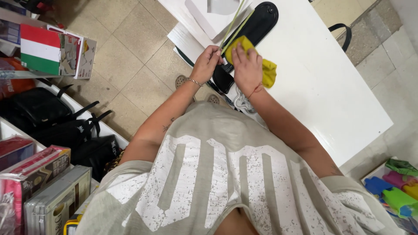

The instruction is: Cleaning and wiping down various gift shop items using a cloth

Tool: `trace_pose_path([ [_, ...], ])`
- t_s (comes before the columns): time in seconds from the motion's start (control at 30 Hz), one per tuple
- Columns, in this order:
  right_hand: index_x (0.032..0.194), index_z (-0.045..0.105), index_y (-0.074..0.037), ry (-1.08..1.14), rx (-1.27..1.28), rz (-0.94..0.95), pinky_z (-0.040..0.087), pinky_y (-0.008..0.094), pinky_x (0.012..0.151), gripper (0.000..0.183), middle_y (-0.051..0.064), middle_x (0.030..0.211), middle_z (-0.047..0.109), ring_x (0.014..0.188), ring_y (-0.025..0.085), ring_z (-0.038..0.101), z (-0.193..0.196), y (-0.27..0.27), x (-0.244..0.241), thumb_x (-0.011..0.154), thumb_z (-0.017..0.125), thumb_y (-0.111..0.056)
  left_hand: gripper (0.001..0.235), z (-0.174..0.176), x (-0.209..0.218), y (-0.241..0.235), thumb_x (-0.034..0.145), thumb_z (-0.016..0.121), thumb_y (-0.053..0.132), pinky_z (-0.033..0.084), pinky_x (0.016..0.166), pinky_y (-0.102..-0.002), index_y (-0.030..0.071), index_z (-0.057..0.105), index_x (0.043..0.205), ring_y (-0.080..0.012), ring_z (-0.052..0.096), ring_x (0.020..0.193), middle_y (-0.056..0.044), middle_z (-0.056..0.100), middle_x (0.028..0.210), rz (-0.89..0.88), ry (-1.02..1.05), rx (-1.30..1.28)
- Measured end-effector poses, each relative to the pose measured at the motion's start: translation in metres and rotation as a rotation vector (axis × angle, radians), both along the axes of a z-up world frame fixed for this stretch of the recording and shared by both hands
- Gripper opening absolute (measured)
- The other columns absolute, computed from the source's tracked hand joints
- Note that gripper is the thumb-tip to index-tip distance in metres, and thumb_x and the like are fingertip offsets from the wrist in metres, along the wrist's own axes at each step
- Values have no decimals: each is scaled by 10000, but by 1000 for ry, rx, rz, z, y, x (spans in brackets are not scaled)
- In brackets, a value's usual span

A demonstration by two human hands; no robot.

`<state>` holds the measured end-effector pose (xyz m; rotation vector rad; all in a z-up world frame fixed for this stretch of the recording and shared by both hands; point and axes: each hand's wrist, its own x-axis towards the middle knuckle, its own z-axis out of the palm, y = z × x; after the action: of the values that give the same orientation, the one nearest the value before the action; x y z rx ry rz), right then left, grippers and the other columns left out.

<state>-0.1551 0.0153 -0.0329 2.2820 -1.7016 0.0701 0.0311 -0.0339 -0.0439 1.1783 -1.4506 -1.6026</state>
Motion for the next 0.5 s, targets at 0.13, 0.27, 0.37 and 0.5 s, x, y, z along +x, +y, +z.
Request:
trace_pose_path([
  [0.13,1397,672,-158,-126,36,117,437,413,792,426,25,1480,607,1104,311,516,18,14,-2,984,569,-163,260,-1,-2,0,1043,465,310,533,829,-297,110,600,1140,-135,690,838,-14,706,855,9,-80,4],
  [0.27,1430,658,-216,-134,227,-47,461,359,777,425,6,1426,671,1056,261,544,41,-19,-35,1038,527,-115,276,3,-6,2,1054,434,334,523,802,-334,127,597,1137,-156,681,851,-11,729,884,7,-211,-3],
  [0.37,1445,649,-209,-74,166,-168,436,356,746,463,23,1418,667,989,250,508,26,-49,-74,1031,495,-71,289,4,-7,6,1054,427,332,522,793,-337,119,598,1149,-151,671,852,0,725,881,25,-228,27],
  [0.5,1509,568,-169,4,269,-290,417,375,775,596,50,1467,607,995,255,471,32,-61,-68,965,435,35,260,-2,-10,4,1042,456,313,523,818,-319,124,603,1144,-129,660,834,11,719,863,53,-205,51],
])
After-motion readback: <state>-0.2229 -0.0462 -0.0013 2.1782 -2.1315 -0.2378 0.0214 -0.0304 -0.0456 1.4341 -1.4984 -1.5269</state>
